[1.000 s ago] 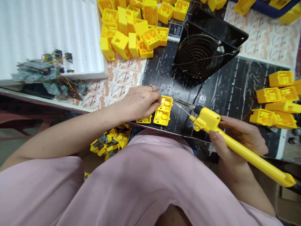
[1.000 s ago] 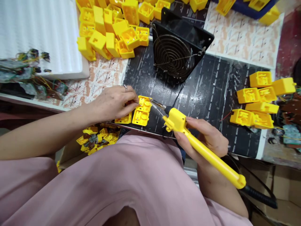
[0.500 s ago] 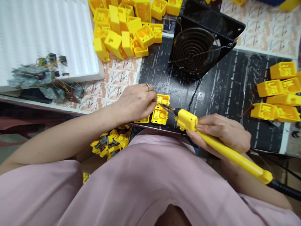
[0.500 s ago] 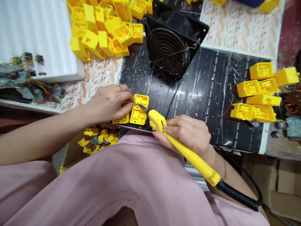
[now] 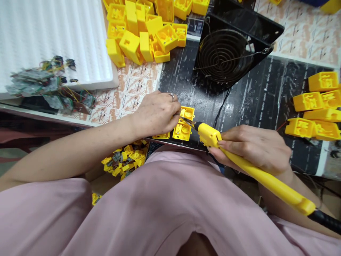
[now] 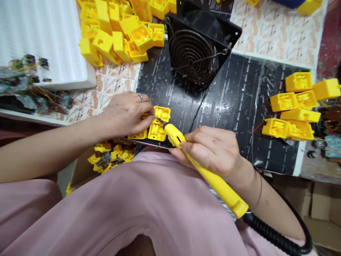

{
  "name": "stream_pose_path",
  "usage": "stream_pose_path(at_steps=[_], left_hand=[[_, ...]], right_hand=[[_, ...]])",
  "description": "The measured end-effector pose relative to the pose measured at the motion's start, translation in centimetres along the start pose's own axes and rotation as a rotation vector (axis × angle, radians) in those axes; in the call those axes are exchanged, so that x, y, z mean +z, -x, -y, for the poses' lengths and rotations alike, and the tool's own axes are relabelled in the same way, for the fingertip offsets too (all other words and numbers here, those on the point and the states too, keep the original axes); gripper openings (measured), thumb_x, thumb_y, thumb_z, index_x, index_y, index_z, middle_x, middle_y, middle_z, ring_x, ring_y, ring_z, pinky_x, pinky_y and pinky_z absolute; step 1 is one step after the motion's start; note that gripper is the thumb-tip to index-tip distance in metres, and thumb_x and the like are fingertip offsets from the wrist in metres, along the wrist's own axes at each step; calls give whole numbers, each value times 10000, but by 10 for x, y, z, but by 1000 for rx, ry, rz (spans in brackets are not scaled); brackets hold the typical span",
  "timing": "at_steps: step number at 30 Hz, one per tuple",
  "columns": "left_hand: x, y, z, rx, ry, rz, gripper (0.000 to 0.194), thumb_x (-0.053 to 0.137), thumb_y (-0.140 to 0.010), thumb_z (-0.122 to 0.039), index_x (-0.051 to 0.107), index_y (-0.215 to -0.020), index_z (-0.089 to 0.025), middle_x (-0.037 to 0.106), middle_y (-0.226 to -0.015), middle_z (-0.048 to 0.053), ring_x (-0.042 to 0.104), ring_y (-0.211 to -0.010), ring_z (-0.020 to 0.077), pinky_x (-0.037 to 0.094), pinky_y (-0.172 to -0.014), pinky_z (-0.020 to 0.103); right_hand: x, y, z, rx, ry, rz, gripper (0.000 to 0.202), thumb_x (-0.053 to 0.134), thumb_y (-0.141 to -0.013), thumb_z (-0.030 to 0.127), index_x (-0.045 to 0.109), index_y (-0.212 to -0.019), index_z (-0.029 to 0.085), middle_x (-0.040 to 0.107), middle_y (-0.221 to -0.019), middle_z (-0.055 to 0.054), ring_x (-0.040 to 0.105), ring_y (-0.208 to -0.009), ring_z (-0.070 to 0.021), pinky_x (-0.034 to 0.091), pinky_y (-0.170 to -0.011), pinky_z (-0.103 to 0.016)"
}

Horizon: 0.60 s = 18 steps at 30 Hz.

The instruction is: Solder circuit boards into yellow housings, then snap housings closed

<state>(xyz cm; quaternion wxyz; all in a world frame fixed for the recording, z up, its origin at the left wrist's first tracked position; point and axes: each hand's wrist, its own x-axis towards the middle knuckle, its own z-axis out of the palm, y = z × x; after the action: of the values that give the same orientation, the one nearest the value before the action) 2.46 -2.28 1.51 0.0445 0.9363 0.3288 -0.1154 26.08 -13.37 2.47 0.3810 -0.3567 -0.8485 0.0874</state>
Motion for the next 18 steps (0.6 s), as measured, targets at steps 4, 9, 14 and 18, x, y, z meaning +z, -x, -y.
stream_pose_path(at_steps=[4,9,14,18], left_hand=[[-1,1,0,37,-22,-18,338,417,-982,-258,730,-932,-140,743,-964,117,701,-935,266,475,-765,367],[-2,1,0,52,-40,-21,340,411,-997,-252,727,-924,-149,743,-963,117,699,-939,262,483,-778,371],[-7,1,-2,40,-60,23,362,388,-1020,-255,725,-943,-147,741,-994,118,696,-970,261,488,-798,368],[-9,1,-4,32,-78,37,323,427,-1020,-261,721,-940,-154,744,-995,113,687,-981,261,483,-797,366]], right_hand=[[-10,2,4,115,2,34,162,717,-960,246,648,-815,218,704,-713,-2,691,-613,-125,604,-580,-239],[-13,12,4,227,38,1,234,676,-992,319,657,-781,220,686,-697,-12,680,-606,-128,602,-565,-244],[-5,20,-2,189,7,-178,186,813,-860,196,705,-1003,247,740,-757,7,723,-642,-144,612,-569,-230],[-3,25,2,264,120,-196,492,852,-814,188,681,-1261,300,808,-965,-9,767,-715,-193,650,-625,-298]])
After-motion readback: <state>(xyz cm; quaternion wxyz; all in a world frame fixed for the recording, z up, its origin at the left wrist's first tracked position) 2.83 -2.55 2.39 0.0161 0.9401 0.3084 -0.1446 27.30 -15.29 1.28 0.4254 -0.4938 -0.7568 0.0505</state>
